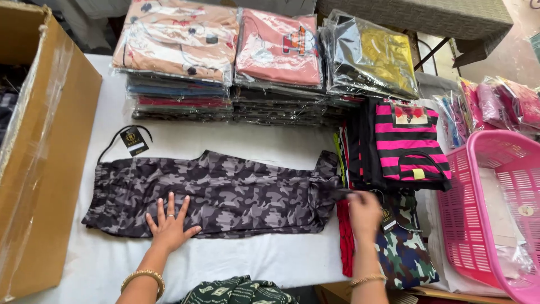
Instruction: The person folds several items of clothing on a white table surface. They handle a black t-shirt, a pink and black striped top, and a pair of camouflage shorts, folding each one neatly and placing them into a stack.
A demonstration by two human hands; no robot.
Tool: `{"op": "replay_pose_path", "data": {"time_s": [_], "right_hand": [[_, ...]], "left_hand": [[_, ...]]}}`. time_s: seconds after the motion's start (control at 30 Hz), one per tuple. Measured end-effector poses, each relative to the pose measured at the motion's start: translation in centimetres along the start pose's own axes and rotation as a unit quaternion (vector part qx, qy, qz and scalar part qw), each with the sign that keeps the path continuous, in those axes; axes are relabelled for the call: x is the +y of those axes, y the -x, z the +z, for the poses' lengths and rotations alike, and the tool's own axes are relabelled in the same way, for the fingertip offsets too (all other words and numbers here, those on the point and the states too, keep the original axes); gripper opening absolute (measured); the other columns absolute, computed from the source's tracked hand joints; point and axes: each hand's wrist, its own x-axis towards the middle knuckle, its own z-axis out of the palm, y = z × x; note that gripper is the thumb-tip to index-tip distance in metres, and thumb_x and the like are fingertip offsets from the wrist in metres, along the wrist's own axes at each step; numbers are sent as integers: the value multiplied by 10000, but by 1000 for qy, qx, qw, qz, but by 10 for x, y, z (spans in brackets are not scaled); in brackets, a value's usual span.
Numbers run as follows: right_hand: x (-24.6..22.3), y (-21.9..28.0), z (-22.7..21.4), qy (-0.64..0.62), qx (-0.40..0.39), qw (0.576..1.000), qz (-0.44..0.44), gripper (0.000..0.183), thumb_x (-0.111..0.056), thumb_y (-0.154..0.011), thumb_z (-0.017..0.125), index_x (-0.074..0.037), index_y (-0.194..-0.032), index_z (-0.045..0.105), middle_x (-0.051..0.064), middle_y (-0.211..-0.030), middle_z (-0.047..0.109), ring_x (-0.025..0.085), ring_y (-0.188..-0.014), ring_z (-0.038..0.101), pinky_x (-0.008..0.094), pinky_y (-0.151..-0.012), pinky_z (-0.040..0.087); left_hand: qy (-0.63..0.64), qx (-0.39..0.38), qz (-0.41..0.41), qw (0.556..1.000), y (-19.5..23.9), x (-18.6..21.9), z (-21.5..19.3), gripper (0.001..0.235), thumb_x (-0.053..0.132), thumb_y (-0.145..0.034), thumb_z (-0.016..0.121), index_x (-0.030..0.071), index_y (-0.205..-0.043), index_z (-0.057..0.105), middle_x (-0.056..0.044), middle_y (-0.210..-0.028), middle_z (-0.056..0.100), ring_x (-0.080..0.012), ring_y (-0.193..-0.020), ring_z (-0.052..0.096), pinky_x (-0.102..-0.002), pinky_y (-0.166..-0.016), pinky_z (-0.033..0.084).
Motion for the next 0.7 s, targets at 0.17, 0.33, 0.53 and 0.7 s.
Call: {"op": "replay_pose_path", "data": {"time_s": [0.17,0.33,0.53,0.7], "right_hand": [[48,-23,-104,110,183,977,-17,216,-201,-903,797,-50,-1023,700,153,-954,674,271,-864,632,394,-779,515],[74,-41,-136,257,224,925,-168,154,-95,-899,739,-37,-1021,663,179,-1090,690,385,-1036,657,466,-891,508],[105,-40,-123,55,159,984,55,220,-241,-1063,662,-44,-1145,610,152,-1020,692,346,-952,690,493,-864,522],[72,-24,-75,202,223,953,-38,142,-155,-954,701,-25,-989,654,194,-957,656,401,-893,625,524,-784,493]], "left_hand": [[-8,16,20,1000,-11,-11,19,1110,787,-770,648,491,-1596,-32,-12,-1707,-266,-346,-1565,-223,-689,-1171,-57],[-19,16,17,1000,-20,-13,28,1132,822,-745,637,497,-1588,-44,-21,-1699,-284,-347,-1556,-238,-691,-1158,-73],[-24,12,7,1000,-19,-14,27,1125,820,-748,638,504,-1588,-42,-16,-1702,-280,-338,-1555,-239,-685,-1161,-73],[-25,7,-4,1000,-14,-7,19,1130,813,-750,650,502,-1593,-35,-15,-1709,-273,-337,-1562,-234,-674,-1167,-61]]}}
